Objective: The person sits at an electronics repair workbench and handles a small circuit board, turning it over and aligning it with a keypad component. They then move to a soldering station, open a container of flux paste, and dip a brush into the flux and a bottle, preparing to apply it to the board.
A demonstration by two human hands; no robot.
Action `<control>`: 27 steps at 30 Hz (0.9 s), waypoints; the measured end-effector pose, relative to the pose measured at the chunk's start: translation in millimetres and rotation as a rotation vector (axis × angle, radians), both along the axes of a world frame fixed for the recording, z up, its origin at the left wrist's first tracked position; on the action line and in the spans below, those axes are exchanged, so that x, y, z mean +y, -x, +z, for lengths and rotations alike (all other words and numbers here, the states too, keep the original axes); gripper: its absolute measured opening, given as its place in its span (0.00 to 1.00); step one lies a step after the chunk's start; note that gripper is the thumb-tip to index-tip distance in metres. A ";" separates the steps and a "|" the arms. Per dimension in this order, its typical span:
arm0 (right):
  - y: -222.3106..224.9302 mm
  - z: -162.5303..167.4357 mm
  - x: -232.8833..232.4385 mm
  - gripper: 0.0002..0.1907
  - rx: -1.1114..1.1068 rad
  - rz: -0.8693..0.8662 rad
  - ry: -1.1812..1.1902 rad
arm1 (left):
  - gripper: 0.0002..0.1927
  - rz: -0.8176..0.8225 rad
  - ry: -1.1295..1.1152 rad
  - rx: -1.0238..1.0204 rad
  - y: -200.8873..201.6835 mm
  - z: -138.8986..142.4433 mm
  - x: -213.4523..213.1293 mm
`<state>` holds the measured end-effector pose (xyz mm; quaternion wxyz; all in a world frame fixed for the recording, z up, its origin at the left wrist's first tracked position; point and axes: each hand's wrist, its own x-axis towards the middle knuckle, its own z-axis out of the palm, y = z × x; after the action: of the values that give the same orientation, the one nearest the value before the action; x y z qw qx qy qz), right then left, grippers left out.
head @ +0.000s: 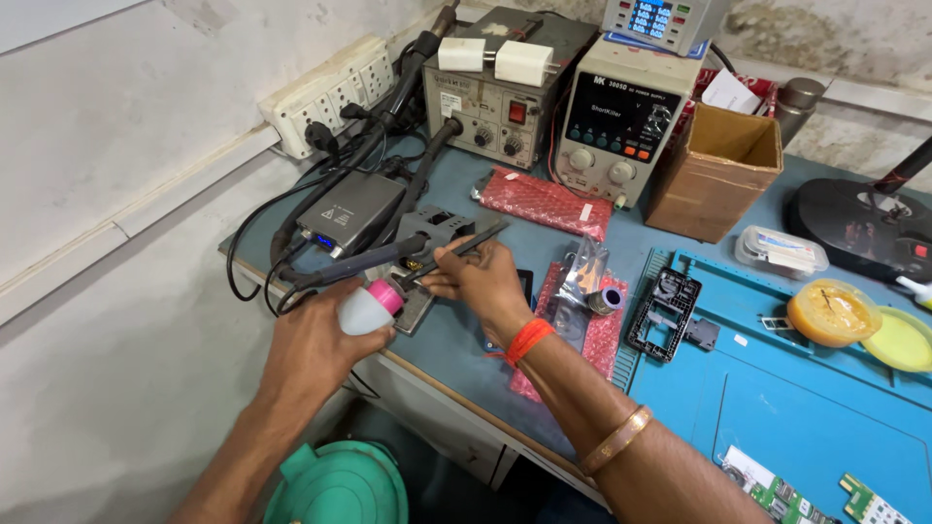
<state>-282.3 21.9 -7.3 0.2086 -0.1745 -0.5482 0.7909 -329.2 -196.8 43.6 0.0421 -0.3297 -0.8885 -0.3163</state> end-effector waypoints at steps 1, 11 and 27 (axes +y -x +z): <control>1.9 0.4 0.0 0.11 0.000 0.005 -0.003 | 0.38 -0.026 -0.010 0.019 1.1 -0.5 -0.2; -0.3 11.8 2.4 0.08 0.001 0.012 -0.111 | 0.36 -0.044 0.002 -0.031 3.0 6.6 2.3; -3.0 14.6 7.0 0.07 0.012 0.056 -0.194 | 0.37 -0.113 0.041 0.066 7.8 9.9 8.1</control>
<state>-279.3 28.9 7.3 0.2057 -0.1334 -0.6255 0.7407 -337.0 -188.7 53.6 0.0466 -0.3904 -0.8730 -0.2887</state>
